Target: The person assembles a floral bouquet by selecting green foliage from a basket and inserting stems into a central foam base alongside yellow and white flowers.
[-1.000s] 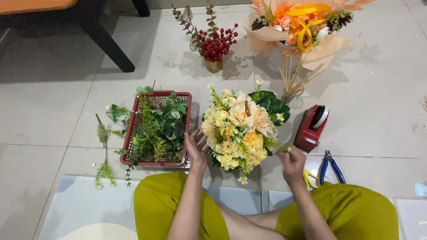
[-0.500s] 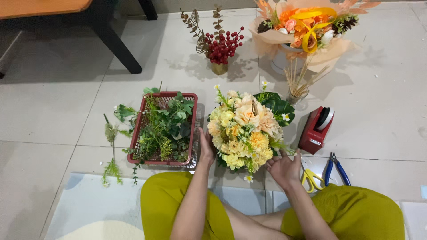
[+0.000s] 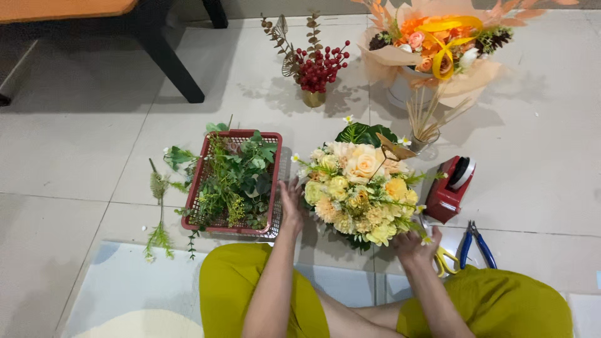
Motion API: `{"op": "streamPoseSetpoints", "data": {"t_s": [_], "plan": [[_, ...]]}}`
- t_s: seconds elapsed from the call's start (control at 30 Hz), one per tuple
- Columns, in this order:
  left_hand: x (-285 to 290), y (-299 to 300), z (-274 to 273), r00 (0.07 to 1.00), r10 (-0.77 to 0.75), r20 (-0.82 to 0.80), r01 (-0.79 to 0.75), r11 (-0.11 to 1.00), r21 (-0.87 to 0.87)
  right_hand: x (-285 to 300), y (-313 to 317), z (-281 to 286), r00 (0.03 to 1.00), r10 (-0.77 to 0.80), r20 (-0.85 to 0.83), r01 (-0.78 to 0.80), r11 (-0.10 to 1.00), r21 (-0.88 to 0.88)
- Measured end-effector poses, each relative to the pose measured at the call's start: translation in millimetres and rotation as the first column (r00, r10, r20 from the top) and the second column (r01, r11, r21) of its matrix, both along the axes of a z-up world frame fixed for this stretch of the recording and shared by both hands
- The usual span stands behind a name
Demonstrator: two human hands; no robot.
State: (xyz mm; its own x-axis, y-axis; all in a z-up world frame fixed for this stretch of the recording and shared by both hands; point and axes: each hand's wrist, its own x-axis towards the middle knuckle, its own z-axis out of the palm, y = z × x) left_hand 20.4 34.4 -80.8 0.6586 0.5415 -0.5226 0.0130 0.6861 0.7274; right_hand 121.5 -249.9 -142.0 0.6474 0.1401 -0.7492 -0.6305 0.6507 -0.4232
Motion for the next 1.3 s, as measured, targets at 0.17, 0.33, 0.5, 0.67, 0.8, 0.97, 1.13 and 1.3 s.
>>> {"op": "streamPoseSetpoints", "data": {"t_s": [0.17,0.33,0.5,0.67,0.8,0.97,1.13,1.3], "plan": [[-7,-15,18,0.998,-0.046,0.052,0.050,0.996,-0.072,-34,41,84,0.989,0.088,0.121,-0.089,0.996,-0.002],[-13,-25,58,0.986,-0.164,0.010,0.164,0.983,-0.088,-33,43,117,0.990,0.064,0.122,-0.058,0.997,-0.044],[-14,-27,45,0.957,-0.288,0.029,0.289,0.951,-0.108,-21,43,121,0.981,-0.063,0.182,0.070,0.997,-0.033],[-2,-11,-13,0.982,-0.171,-0.074,0.163,0.981,-0.102,-7,27,87,0.979,0.028,0.201,-0.023,0.999,-0.025],[6,6,-50,0.991,-0.120,-0.058,0.117,0.992,-0.050,-24,41,117,0.987,0.010,0.160,-0.002,0.999,-0.046],[4,-20,14,0.988,-0.110,-0.112,0.098,0.989,-0.109,-7,32,79,0.973,0.135,0.189,-0.134,0.991,-0.017],[4,-9,-10,0.988,-0.004,-0.155,-0.013,0.994,-0.109,-10,39,84,0.950,0.246,0.192,-0.241,0.969,-0.053],[-4,-9,-15,0.997,0.063,-0.047,-0.068,0.991,-0.118,-2,32,61,0.919,0.213,0.331,-0.184,0.976,-0.118]]}}
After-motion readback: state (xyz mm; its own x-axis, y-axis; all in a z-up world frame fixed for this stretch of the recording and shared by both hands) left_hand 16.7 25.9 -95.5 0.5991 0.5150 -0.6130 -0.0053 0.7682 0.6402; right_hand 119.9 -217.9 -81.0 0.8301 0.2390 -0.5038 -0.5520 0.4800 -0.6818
